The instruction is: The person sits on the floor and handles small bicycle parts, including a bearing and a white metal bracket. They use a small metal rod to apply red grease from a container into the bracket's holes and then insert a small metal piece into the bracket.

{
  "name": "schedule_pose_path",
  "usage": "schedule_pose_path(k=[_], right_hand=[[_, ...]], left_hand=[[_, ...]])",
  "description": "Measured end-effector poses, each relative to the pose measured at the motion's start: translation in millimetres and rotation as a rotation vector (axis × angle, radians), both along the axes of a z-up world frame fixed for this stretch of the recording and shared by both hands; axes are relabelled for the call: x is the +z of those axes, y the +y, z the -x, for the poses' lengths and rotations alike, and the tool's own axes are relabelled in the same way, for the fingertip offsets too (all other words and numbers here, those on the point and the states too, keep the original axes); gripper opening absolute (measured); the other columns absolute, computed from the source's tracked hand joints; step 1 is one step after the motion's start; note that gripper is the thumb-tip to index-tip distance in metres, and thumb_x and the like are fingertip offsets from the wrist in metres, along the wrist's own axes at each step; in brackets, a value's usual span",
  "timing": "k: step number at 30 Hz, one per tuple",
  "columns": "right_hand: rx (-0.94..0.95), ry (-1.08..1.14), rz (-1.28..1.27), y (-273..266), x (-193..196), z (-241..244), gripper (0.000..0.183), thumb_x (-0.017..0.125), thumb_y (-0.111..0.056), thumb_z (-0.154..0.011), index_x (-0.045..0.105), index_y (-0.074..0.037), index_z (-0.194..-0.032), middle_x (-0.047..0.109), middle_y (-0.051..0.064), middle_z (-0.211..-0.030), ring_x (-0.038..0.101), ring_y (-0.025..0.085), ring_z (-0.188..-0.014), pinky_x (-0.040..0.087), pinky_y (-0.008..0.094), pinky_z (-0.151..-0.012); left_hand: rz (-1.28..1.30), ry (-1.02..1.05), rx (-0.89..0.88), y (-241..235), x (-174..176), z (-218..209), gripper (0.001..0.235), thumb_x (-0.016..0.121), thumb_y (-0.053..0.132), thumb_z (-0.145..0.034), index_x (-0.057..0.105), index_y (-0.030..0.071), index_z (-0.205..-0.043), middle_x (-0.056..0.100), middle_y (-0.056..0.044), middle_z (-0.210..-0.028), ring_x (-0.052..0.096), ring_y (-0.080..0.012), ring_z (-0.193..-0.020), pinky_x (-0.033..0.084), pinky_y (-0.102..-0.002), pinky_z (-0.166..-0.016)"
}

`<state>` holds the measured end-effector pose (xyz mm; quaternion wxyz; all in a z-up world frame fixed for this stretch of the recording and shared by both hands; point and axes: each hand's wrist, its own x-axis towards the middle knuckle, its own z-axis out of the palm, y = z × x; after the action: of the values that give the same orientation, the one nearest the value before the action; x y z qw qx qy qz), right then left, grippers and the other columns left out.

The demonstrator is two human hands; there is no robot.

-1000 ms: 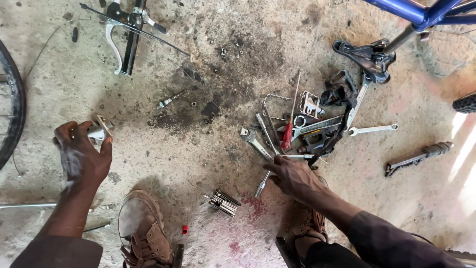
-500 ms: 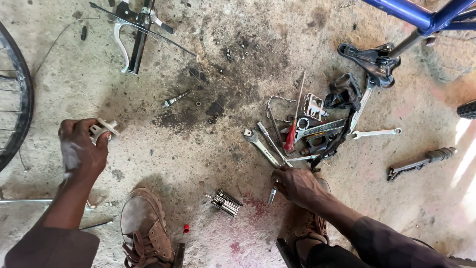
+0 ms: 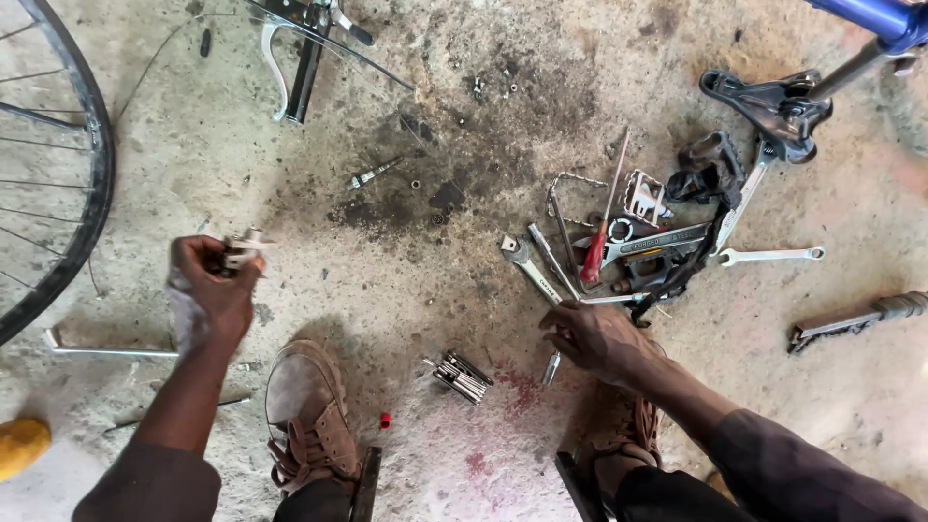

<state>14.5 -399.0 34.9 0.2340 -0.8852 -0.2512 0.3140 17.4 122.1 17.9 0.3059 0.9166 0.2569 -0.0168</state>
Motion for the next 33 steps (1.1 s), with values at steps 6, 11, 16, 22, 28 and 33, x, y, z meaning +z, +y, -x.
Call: schedule_pose_path(k=[6, 11, 16, 22, 28, 33], right_hand=[[-0.267, 0.425, -0.529, 41, -24, 25, 0.048, 0.082, -0.034, -0.088, 0.066, -0.006, -0.125, 0.076, 0.007, -0.088, 0.078, 0.018, -0.078, 0.061, 0.028, -0.063], [-0.519, 0.752, -0.846, 84, 19, 20, 0.072, 0.083, -0.016, -0.086, 0.046, 0.000, -0.146, 0.069, 0.015, -0.109, 0.073, 0.022, -0.099, 0.064, 0.030, -0.077], [-0.572, 0.852, -0.920, 98, 42, 7, 0.069, 0.078, -0.018, -0.090, 0.045, 0.003, -0.147, 0.067, 0.019, -0.100, 0.071, 0.025, -0.086, 0.067, 0.035, -0.067], [-0.520, 0.839, -0.893, 85, 26, 6, 0.039, 0.066, -0.017, -0.096, 0.053, -0.002, -0.130, 0.065, 0.014, -0.101, 0.064, 0.024, -0.084, 0.062, 0.035, -0.067], [-0.623, 0.691, -1.026, 57, 4, -6, 0.022, 0.066, -0.016, -0.098, 0.054, -0.003, -0.110, 0.063, 0.014, -0.093, 0.060, 0.021, -0.073, 0.059, 0.033, -0.062], [-0.817, 0.555, -0.549, 52, 13, -18, 0.023, 0.069, -0.011, -0.091, 0.059, -0.006, -0.111, 0.070, 0.013, -0.094, 0.072, 0.025, -0.082, 0.066, 0.039, -0.076]], left_hand=[[0.878, 0.113, -0.116, -117, 27, 33, 0.064, 0.094, 0.013, -0.071, 0.049, 0.006, -0.116, 0.071, -0.018, -0.104, 0.069, -0.0241, -0.085, 0.061, -0.037, -0.069], [0.970, 0.236, -0.362, -173, 29, 35, 0.061, 0.097, 0.010, -0.071, 0.053, 0.004, -0.114, 0.073, -0.019, -0.105, 0.072, -0.0284, -0.092, 0.061, -0.040, -0.079], [1.078, 0.192, -0.428, -190, 40, 37, 0.059, 0.097, 0.010, -0.072, 0.056, 0.003, -0.114, 0.063, -0.010, -0.097, 0.061, -0.0192, -0.088, 0.055, -0.032, -0.074], [1.522, 0.379, -0.229, -194, 73, 25, 0.062, 0.083, -0.005, -0.072, 0.052, 0.002, -0.126, 0.064, -0.014, -0.104, 0.064, -0.0275, -0.100, 0.061, -0.044, -0.096], [1.181, 0.415, -0.424, -182, 56, 32, 0.061, 0.079, 0.013, -0.081, 0.057, 0.003, -0.137, 0.067, -0.012, -0.113, 0.068, -0.0215, -0.095, 0.064, -0.034, -0.087], [0.734, 0.524, -0.545, -185, 47, 48, 0.019, 0.075, 0.017, -0.094, 0.068, 0.011, -0.110, 0.061, 0.001, -0.085, 0.057, -0.0130, -0.071, 0.054, -0.029, -0.064]])
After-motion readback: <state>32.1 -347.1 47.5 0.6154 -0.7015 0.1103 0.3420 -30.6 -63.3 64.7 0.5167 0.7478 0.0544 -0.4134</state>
